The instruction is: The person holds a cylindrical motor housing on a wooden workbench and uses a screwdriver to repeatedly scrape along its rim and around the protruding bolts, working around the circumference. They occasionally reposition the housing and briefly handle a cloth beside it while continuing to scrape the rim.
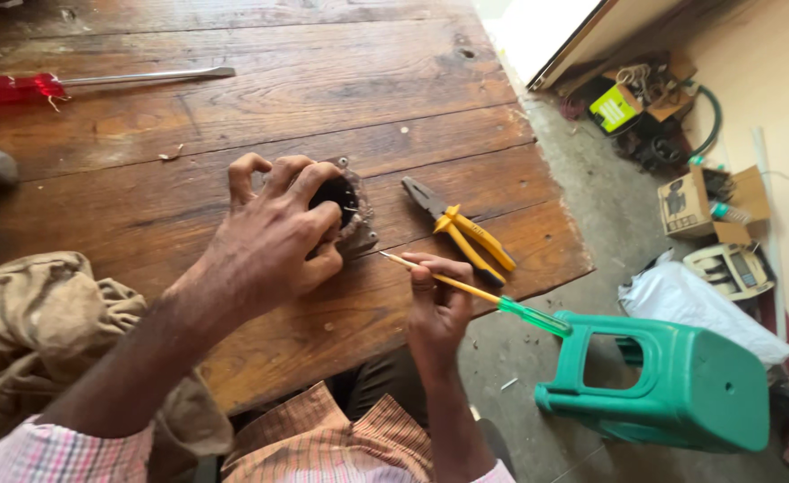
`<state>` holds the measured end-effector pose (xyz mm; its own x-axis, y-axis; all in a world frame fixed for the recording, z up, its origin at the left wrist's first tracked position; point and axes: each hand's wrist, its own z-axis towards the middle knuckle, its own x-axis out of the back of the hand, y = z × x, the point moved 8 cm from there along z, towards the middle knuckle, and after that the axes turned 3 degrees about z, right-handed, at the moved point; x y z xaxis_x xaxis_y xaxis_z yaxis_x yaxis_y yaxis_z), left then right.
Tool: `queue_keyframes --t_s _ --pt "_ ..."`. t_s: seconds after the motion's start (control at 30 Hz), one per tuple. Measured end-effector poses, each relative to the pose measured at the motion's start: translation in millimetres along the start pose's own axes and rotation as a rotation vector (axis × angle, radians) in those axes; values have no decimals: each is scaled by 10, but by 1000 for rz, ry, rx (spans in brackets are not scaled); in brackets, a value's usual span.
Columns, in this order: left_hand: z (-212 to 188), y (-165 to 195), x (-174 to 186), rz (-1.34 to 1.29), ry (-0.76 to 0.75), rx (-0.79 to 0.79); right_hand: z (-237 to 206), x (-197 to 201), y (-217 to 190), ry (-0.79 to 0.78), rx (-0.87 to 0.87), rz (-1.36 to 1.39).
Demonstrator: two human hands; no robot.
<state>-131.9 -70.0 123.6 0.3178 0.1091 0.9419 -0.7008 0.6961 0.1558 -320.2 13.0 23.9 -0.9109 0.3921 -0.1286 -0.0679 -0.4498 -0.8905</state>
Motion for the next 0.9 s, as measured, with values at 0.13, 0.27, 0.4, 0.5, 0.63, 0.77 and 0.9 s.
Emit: queue_keyframes --t_s 0.13,0.27,0.4,0.5,0.63,0.77,0.9 --pt "41 115 -88 229 -120 33 15 77 -37 2 23 36" --pt "36 241 -159 386 -156 59 13 147 -56 -2 29 91" --pt "13 324 -241 429 -140 95 -1 236 -40 -7 -22 121" --pt "-100 417 -322 559 -99 56 -4 269 -94 -43 14 130" --pt "-291 525 -252 510 182 61 2 320 -122 -58 7 98" --pt "-527 525 -160 232 422 210 -16 334 -138 -62 36 95" --pt "-693 557 -113 71 577 294 -40 328 -71 -33 10 124"
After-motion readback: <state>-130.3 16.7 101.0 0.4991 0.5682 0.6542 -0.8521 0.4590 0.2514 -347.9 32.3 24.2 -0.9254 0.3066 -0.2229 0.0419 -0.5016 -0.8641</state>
